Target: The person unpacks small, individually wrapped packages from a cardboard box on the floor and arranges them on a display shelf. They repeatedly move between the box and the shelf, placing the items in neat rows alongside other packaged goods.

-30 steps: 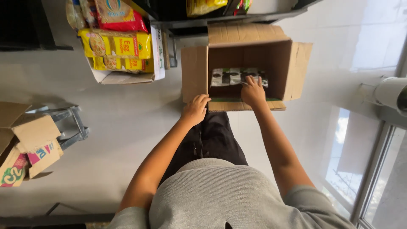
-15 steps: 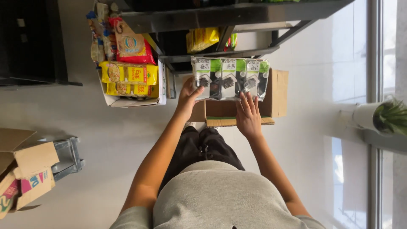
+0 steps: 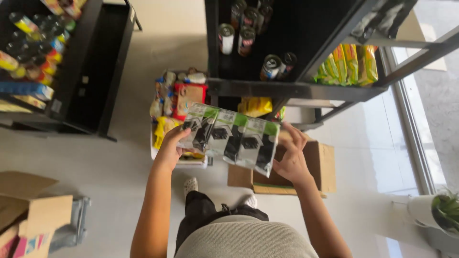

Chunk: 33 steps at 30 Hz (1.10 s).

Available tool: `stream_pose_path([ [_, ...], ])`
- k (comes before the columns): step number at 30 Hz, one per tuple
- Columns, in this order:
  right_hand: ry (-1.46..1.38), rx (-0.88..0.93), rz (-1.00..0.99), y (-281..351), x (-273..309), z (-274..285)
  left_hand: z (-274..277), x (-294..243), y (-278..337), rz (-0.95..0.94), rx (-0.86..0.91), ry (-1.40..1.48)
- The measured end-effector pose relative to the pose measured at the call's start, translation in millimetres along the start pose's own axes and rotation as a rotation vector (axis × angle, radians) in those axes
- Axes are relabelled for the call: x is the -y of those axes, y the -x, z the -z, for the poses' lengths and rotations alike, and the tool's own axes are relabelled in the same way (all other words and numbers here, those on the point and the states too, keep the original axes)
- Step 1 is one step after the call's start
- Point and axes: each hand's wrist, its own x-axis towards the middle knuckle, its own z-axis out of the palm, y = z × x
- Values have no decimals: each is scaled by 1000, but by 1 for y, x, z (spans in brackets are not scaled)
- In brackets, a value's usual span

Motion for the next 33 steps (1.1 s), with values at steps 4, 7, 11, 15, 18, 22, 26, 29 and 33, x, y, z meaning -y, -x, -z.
stream_pose_path([
  [4, 328, 192, 282, -61, 45, -35, 31, -67, -11, -73, 218, 173],
  [7, 251, 86, 305, -103, 69, -80, 13, -151, 6, -417, 347, 153],
  [11, 93, -121, 136, -148, 126, -144, -25, -174, 36, -901, 280, -380],
  [15, 100, -189, 190, -161, 161, -207, -57, -173, 52, -1266, 138, -734],
  [18, 147, -147, 410, -171, 156, -223, -56, -173, 20, -1146, 249, -81],
  [22, 182, 297, 611, -245, 173, -183, -54, -223, -14, -1345, -79, -303],
  [26, 400, 326, 814, -338, 189, -112, -74, -310, -46, -1508, -107, -559],
  [29, 513, 155, 847, -421, 173, -63, -103, -350, -85, -1442, 23, -494],
  [33, 797, 53, 999, -533, 163, -61, -153, -383, -130, -1529, 92, -460],
])
